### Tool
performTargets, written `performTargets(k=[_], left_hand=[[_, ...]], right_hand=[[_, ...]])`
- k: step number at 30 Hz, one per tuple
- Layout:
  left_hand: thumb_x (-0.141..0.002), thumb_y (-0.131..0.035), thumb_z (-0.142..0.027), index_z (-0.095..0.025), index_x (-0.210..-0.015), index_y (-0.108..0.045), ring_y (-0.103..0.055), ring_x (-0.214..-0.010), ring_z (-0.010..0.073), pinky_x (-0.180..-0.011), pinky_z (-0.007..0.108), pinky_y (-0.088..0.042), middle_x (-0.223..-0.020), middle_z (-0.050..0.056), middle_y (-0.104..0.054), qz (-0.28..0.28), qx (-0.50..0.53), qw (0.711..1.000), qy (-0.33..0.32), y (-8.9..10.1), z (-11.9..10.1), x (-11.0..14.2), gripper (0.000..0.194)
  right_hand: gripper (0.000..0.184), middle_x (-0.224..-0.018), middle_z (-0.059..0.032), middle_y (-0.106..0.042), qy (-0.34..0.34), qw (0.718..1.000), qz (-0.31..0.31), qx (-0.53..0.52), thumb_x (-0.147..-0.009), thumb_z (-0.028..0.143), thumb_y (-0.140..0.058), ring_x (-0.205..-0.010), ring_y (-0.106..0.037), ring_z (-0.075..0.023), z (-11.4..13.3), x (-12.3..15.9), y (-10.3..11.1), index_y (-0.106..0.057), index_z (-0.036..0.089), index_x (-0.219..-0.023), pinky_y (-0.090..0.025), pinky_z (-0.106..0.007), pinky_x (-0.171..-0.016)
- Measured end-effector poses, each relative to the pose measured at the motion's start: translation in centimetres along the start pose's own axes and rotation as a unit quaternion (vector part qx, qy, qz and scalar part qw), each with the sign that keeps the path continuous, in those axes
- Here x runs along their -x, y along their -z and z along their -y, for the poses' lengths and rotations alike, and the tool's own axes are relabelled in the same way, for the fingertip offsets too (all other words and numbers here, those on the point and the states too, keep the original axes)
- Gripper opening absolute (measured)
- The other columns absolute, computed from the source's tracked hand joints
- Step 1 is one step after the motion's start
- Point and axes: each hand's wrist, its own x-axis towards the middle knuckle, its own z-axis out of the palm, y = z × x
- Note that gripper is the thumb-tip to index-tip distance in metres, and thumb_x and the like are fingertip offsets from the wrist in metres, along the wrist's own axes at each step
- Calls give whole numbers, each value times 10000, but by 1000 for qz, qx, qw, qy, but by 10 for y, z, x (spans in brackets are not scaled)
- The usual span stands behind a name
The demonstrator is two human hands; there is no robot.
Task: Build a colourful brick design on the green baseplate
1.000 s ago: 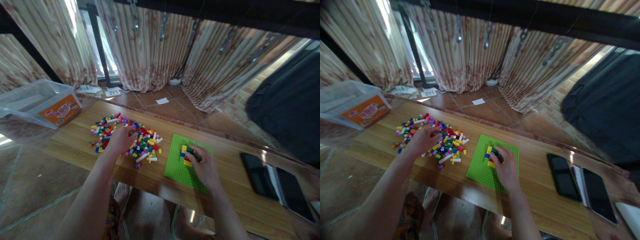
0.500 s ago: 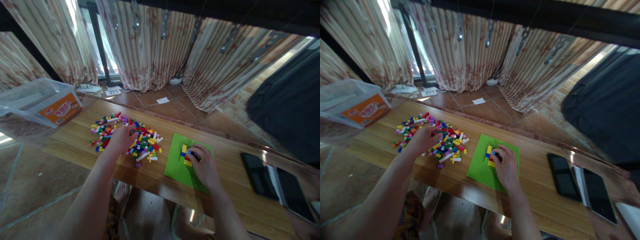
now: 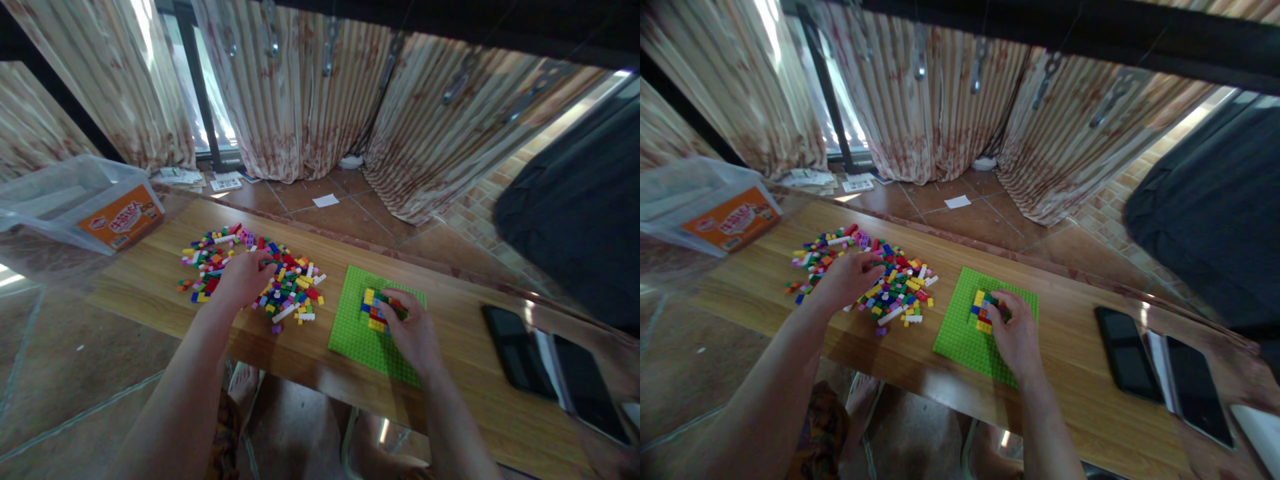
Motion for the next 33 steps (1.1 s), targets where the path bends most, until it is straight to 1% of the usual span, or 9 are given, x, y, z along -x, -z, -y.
performTargets(k=[5,9,12,15,18,21,26,29,33], left_hand=[[-832,-497,-366,-140,-1008,-734,-587,-616,194,-594,278,-392,-635,41,-668,-10,13,1000,-5,1,2,0,371],[-828,-524,-330,-137,-969,-733,-598,-634,181,-617,273,-421,-692,42,-689,-57,94,994,-23,0,-6,0,317],[-849,-530,-320,-139,-995,-713,-625,-675,164,-640,255,-462,-764,39,-715,-66,241,967,-53,-11,-32,6,296],[-862,-537,-267,-151,-1064,-692,-658,-760,156,-687,246,-498,-870,45,-736,-12,345,934,-96,-34,-70,20,280],[-853,-535,-187,-145,-1067,-689,-662,-779,152,-728,257,-509,-933,59,-737,26,338,935,-106,-59,-105,35,267],[-851,-561,-196,-148,-1111,-669,-662,-778,164,-747,281,-515,-967,66,-733,49,304,947,-87,-76,-123,45,286],[-833,-577,-173,-157,-1108,-665,-654,-768,186,-742,306,-504,-894,66,-721,62,225,970,-67,-85,-125,45,289],[-833,-575,-167,-158,-1071,-669,-648,-738,177,-699,288,-489,-831,53,-710,81,216,970,-72,-86,-125,43,255],[-841,-573,-190,-134,-979,-657,-638,-667,165,-613,263,-463,-746,45,-684,106,231,966,-55,-92,-129,47,171]], right_hand=[[296,-1086,-100,-684,-25,1000,-5,-18,-838,372,-543,-1021,-616,-252,-4,-1,-2,-685,196,-1029,-457,-477,-962],[324,-1107,-106,-687,-41,999,4,-14,-823,361,-537,-1049,-611,-260,-3,-2,-4,-687,184,-1049,-448,-478,-980],[351,-1103,-109,-699,-72,997,0,-8,-820,352,-510,-1026,-622,-259,0,-3,-4,-690,176,-1065,-453,-478,-974],[376,-1106,-120,-705,-92,996,-11,-9,-826,344,-475,-1009,-634,-256,4,-3,-5,-689,162,-1077,-461,-474,-966],[390,-1123,-131,-703,-83,996,-4,-22,-833,341,-461,-1039,-632,-256,10,1,-6,-686,148,-1086,-455,-469,-983],[384,-1131,-126,-704,-73,997,23,-29,-838,326,-461,-1042,-637,-253,15,8,-5,-682,153,-1100,-462,-467,-978],[371,-1144,-103,-705,-84,993,46,-70,-809,275,-499,-1041,-647,-240,8,9,-1,-674,178,-1121,-471,-460,-986],[375,-1133,-92,-709,-100,986,36,-125,-785,225,-495,-1054,-650,-226,-1,5,-2,-670,183,-1114,-478,-440,-993],[427,-1148,-65,-705,-110,980,36,-164,-742,156,-466,-1071,-641,-214,-4,3,-5,-671,213,-1112,-472,-439,-1006]])
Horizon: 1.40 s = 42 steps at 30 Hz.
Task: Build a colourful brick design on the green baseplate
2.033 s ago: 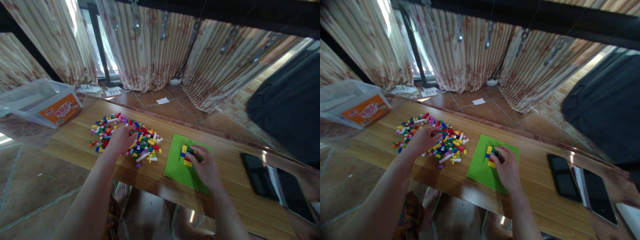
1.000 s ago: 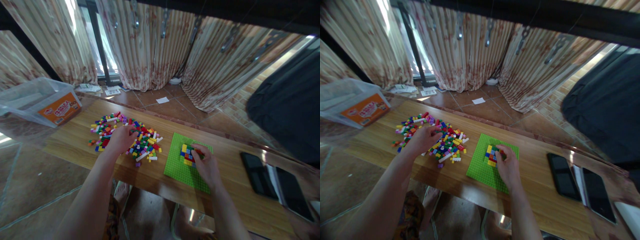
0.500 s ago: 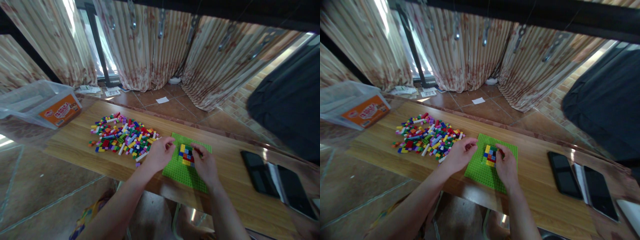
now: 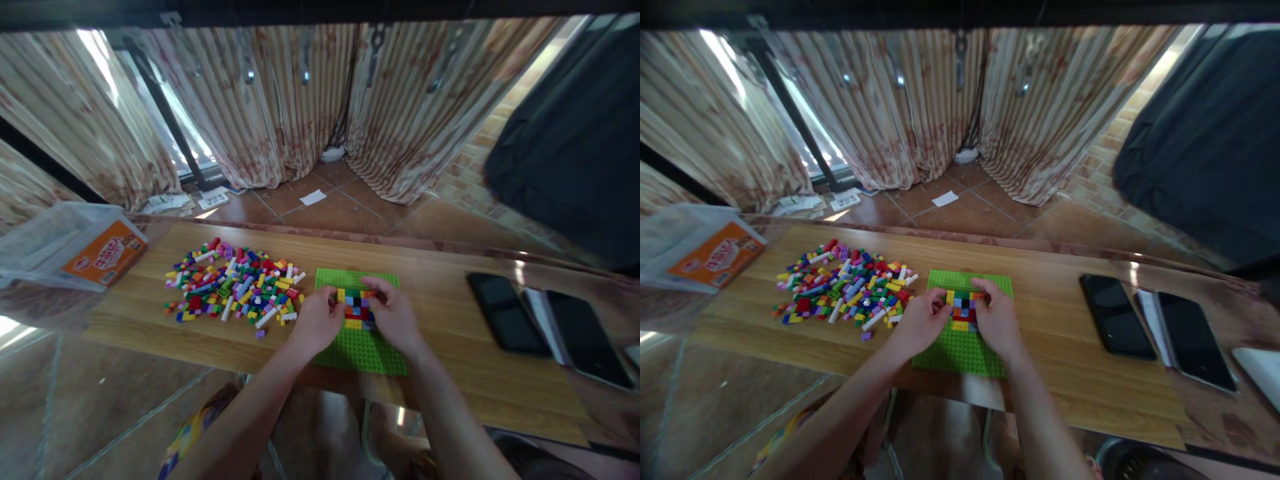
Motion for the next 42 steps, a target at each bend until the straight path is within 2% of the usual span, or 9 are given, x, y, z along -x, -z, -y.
performTargets(k=[5,10,14,18,24,31,42], left_hand=[[-840,-570,-205,-134,-1083,-610,-647,-639,145,-576,232,-459,-715,19,-669,-5,56,998,25,-7,4,2,256],[-853,-584,-287,-141,-1204,-576,-637,-574,127,-533,217,-454,-678,-12,-646,31,95,994,37,-4,4,-4,381],[-852,-593,-315,-150,-1174,-610,-623,-540,115,-520,213,-450,-664,-24,-632,36,102,993,48,-4,0,-5,362],[-832,-618,-311,-149,-1114,-655,-636,-584,132,-539,219,-448,-641,-16,-636,16,49,998,46,-5,-4,-6,328],[-831,-617,-288,-154,-1089,-676,-635,-613,133,-560,222,-442,-675,-1,-658,2,18,999,43,-6,-7,-7,297],[-821,-628,-277,-142,-1059,-691,-630,-624,134,-569,221,-439,-673,1,-649,-1,24,998,50,-4,-11,-6,280],[-799,-643,-253,-138,-1053,-701,-633,-628,136,-579,222,-452,-675,6,-654,-18,25,997,71,-8,-11,-8,285]], right_hand=[[440,-1130,-58,-713,-18,999,4,-48,-705,145,-476,-1049,-649,-205,1,0,2,-676,214,-1090,-472,-426,-1006],[409,-1142,-63,-707,-23,998,10,-64,-696,205,-560,-1063,-644,-215,2,0,5,-674,214,-1089,-467,-416,-1015],[423,-1163,-73,-695,-3,1000,-4,2,-702,215,-574,-1094,-622,-223,11,3,1,-678,207,-1112,-444,-419,-1027],[431,-1148,-86,-692,-3,998,-24,55,-702,221,-582,-1076,-618,-241,18,6,-3,-678,193,-1122,-458,-430,-997],[427,-1150,-80,-684,10,997,-32,66,-706,219,-594,-1071,-612,-233,16,8,-5,-671,206,-1126,-454,-423,-993],[456,-1168,-114,-674,-5,996,-25,85,-695,204,-585,-1088,-601,-252,19,7,-6,-665,156,-1141,-447,-440,-1001],[419,-1121,-80,-687,-1,996,-44,73,-681,210,-586,-1056,-610,-236,16,7,-10,-687,200,-1088,-457,-421,-982]])
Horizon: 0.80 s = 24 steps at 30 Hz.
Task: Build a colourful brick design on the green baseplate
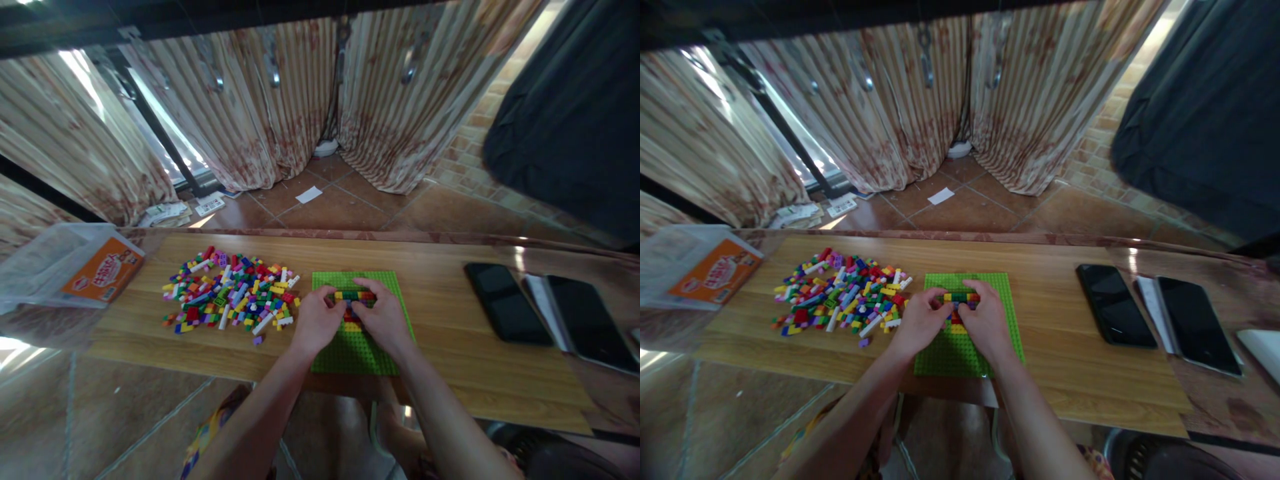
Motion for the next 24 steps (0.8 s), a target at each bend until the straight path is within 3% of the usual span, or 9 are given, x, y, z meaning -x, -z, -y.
performTargets(k=[16,20,24], left_hand=[[-750,-656,-201,-139,-952,-724,-629,-637,147,-603,241,-468,-671,18,-670,-19,20,999,16,-5,1,-2,222],[-809,-627,-253,-140,-1050,-696,-641,-629,151,-615,252,-489,-692,22,-682,7,37,999,-10,-2,5,1,275],[-876,-530,-234,-143,-1170,-643,-643,-594,144,-632,260,-511,-729,25,-696,28,55,998,-29,5,10,5,328]], right_hand=[[413,-1102,-97,-710,11,1000,-4,18,-698,241,-544,-1052,-624,-254,-6,2,-5,-695,189,-1078,-450,-470,-1005],[376,-1123,-83,-714,-9,998,15,-57,-742,277,-547,-1049,-646,-245,-14,-1,1,-687,205,-1083,-465,-483,-999],[344,-1102,-91,-725,-47,991,-11,-127,-766,311,-555,-1041,-661,-253,-15,-5,8,-689,195,-1061,-492,-478,-971]])
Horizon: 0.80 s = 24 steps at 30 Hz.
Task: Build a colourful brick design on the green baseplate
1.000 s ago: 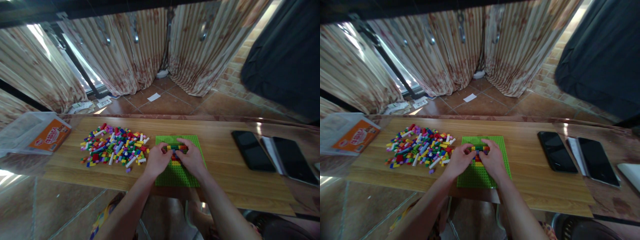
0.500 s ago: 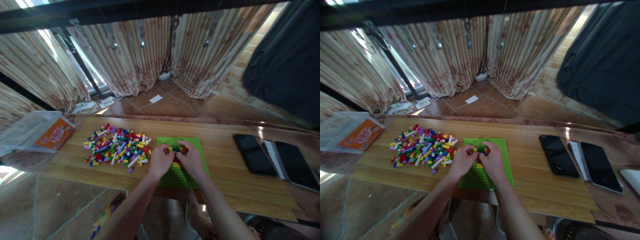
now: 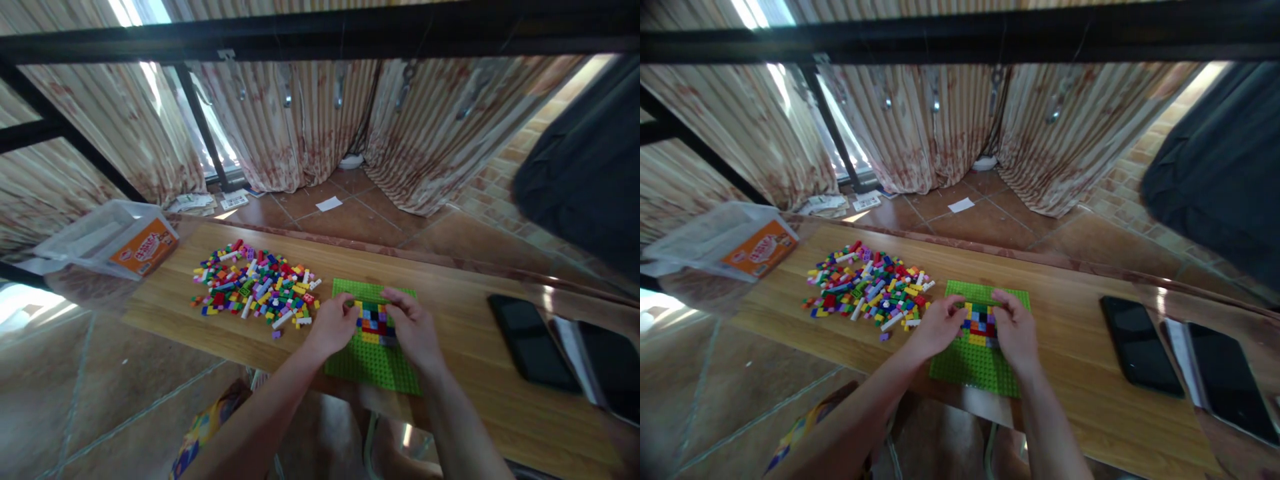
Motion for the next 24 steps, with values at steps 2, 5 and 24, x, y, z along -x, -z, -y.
performTargets(k=[2,5,24], left_hand=[[-869,-525,-208,-149,-1175,-639,-652,-627,149,-656,265,-519,-758,31,-704,-10,-12,1000,-11,7,2,0,332],[-851,-528,-197,-141,-1142,-653,-660,-701,158,-688,267,-520,-795,44,-710,-34,-35,998,-30,25,4,-3,322],[-699,-658,-262,-210,-760,-720,-652,-761,201,-635,261,-431,-786,31,-717,45,-377,924,52,135,16,28,101]], right_hand=[[318,-1096,-93,-728,3,1000,-22,2,-765,311,-562,-1060,-655,-259,4,-2,4,-704,191,-1023,-477,-480,-989],[273,-1089,-95,-731,5,998,-58,5,-765,316,-577,-1065,-652,-263,11,-4,10,-725,185,-954,-458,-490,-1006],[264,-920,-37,-763,-26,996,-66,45,-734,386,-636,-941,-683,-240,21,-3,22,-756,224,-903,-484,-425,-955]])
